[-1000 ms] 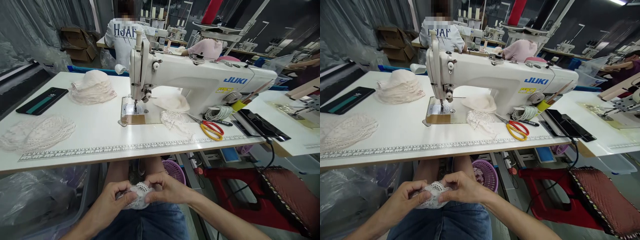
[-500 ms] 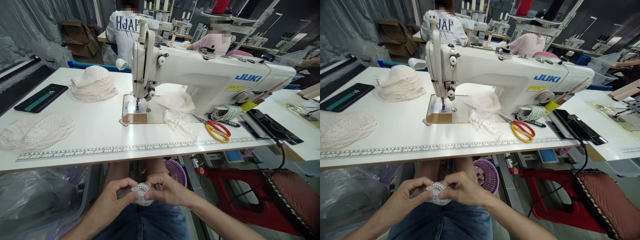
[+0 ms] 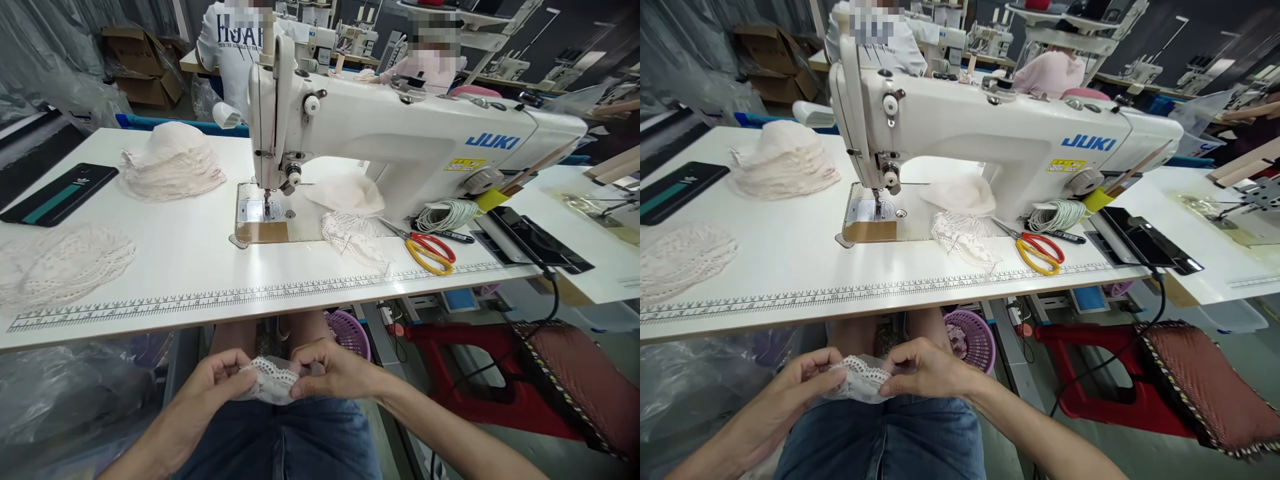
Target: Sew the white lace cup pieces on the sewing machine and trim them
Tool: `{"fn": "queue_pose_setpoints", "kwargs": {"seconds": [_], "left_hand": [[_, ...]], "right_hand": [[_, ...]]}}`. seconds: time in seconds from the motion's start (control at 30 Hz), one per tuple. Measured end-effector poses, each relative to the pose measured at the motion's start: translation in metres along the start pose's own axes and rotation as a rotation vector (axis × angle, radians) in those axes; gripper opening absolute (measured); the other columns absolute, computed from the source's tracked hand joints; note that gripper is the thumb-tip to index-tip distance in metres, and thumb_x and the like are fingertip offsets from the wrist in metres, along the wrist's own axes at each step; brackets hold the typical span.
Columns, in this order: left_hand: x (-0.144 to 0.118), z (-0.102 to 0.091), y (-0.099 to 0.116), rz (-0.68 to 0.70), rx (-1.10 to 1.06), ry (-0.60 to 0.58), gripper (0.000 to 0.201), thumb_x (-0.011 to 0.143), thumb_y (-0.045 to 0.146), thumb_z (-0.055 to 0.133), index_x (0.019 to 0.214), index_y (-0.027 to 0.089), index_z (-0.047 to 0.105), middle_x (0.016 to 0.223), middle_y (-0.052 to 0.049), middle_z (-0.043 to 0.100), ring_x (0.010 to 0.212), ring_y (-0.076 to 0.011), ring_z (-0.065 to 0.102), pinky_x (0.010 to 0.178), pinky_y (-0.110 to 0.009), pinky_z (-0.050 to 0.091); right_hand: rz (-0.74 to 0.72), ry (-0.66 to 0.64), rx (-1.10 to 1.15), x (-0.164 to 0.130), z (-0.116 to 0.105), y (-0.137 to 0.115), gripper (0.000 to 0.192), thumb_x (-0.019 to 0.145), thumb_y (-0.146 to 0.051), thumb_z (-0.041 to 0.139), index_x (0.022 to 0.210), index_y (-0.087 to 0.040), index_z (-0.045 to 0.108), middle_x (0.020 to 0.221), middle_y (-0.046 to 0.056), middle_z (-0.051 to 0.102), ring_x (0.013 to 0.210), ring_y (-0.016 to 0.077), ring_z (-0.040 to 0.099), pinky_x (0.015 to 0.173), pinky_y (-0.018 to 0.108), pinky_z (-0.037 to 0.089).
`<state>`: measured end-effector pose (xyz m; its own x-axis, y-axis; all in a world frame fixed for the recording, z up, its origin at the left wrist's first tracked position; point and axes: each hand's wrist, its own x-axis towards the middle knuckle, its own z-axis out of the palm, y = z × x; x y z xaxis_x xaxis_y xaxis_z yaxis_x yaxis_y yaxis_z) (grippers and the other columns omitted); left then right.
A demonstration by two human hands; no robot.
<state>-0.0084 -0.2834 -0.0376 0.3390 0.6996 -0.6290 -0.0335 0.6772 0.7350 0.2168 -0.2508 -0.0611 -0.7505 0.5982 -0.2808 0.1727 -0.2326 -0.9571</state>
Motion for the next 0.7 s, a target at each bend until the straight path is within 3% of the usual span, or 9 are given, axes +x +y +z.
{"fn": "queue_pose_setpoints", "kwargs": {"seconds": [0.23, 0.33, 0.4, 0.7], "left_hand": [[0.002, 0.002, -0.001, -0.016, -0.049, 0.016, 0.027, 0.075, 0.039, 0.068, 0.067, 0.017, 0.056, 0.065, 0.003, 0.056, 0.064, -0.0112, 0.047, 0.061, -0.02, 0.037], [0.003, 0.001, -0.002, -0.012, -0.012, 0.025, 0.028, 0.075, 0.04, 0.067, 0.067, 0.017, 0.054, 0.064, 0.003, 0.053, 0.064, -0.0112, 0.045, 0.061, -0.02, 0.036], [0.003, -0.001, -0.002, -0.012, 0.021, 0.021, 0.029, 0.075, 0.042, 0.067, 0.067, 0.017, 0.053, 0.064, 0.004, 0.05, 0.065, -0.0116, 0.044, 0.061, -0.021, 0.035], [0.006, -0.006, 0.008, -0.01, 0.243, 0.001, 0.03, 0.074, 0.044, 0.065, 0.065, 0.018, 0.054, 0.064, 0.004, 0.047, 0.065, -0.0126, 0.041, 0.059, -0.021, 0.031]], "right_hand": [[0.004, -0.022, 0.013, -0.001, 0.001, 0.001, 0.032, 0.07, -0.04, 0.072, 0.084, -0.014, 0.062, 0.069, -0.004, 0.053, 0.061, 0.0071, 0.043, 0.054, 0.017, 0.032], [-0.018, -0.03, 0.046, 0.002, 0.003, 0.004, 0.032, 0.08, -0.044, 0.062, 0.085, -0.012, 0.061, 0.069, -0.002, 0.051, 0.062, 0.0079, 0.043, 0.055, 0.018, 0.033], [-0.038, -0.033, 0.07, 0.004, 0.003, 0.005, 0.034, 0.085, -0.045, 0.055, 0.082, -0.011, 0.061, 0.068, -0.002, 0.049, 0.062, 0.008, 0.042, 0.056, 0.019, 0.034], [-0.097, -0.011, 0.03, 0.005, 0.0, 0.002, 0.038, 0.085, -0.046, 0.054, 0.069, -0.011, 0.059, 0.07, 0.001, 0.051, 0.064, 0.0102, 0.047, 0.059, 0.022, 0.037]]}}
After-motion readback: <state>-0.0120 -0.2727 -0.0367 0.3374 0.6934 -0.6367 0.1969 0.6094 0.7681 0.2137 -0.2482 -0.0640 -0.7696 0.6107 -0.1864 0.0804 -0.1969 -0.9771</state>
